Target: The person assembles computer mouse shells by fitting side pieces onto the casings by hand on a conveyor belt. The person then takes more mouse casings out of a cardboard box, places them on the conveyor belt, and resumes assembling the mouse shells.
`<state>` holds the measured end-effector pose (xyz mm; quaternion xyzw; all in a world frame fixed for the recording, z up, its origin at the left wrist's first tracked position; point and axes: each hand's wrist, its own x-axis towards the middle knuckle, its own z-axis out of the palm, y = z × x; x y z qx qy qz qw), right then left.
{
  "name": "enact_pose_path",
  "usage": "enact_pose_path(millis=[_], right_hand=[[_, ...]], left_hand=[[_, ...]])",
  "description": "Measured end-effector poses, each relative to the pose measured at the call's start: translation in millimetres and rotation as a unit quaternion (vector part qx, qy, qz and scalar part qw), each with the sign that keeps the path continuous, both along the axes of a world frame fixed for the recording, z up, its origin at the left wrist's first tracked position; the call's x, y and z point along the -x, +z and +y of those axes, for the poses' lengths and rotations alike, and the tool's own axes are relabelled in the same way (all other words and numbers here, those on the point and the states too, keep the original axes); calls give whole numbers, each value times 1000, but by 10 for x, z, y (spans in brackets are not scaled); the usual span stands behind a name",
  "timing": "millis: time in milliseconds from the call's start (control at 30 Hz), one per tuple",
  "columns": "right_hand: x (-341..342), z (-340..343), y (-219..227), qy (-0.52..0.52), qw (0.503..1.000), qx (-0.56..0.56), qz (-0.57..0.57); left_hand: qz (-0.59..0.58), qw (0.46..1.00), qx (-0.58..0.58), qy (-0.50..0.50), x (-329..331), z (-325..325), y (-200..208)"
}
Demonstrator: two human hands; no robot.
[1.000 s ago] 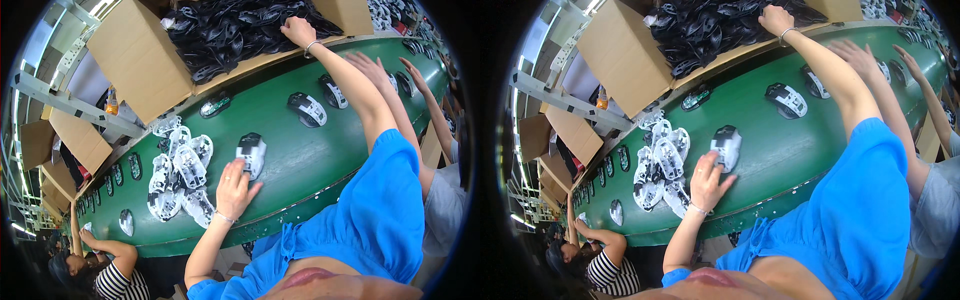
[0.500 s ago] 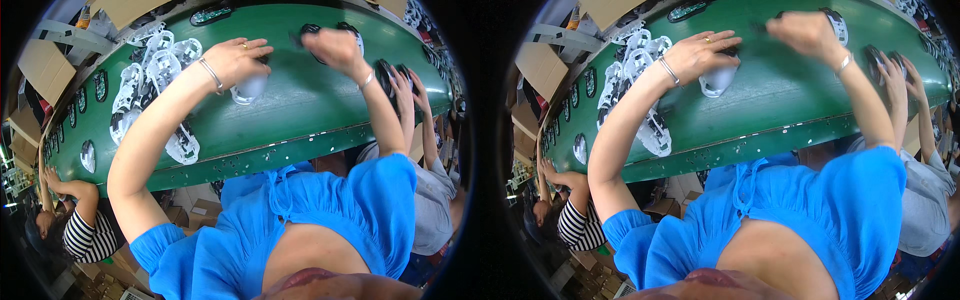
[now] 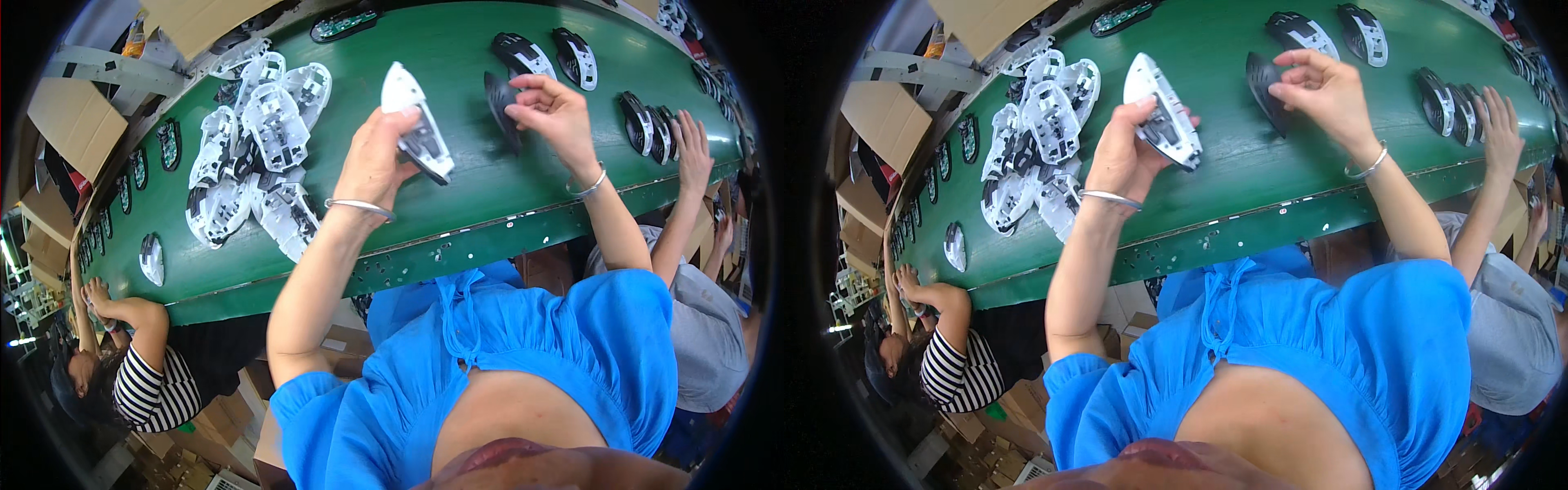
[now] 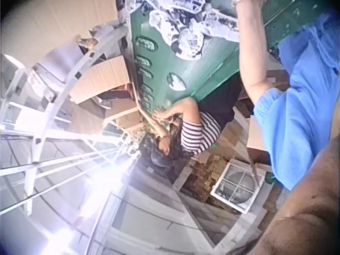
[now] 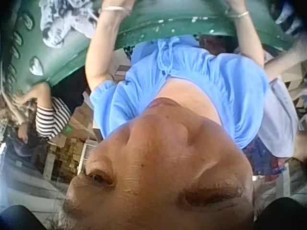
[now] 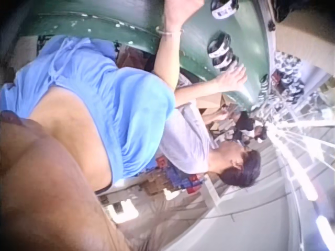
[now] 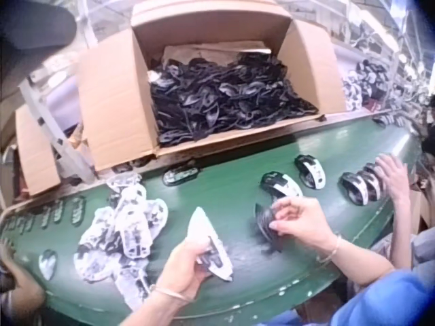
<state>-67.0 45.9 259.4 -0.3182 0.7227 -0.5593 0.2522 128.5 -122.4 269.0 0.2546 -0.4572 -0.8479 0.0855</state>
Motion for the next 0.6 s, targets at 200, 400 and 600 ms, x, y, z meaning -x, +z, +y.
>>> enact_pose_path(millis=[200, 400, 600], right_hand=[[-575, -367, 471, 77, 987, 97, -99], [-783, -579, 155, 68, 990, 109, 57], [-823, -612, 159, 48, 989, 79, 118]], left_hand=[[51, 982, -71, 170, 122, 109, -350], [64, 986, -41, 150, 96, 157, -376], [83, 987, -15, 134, -24, 184, -430]])
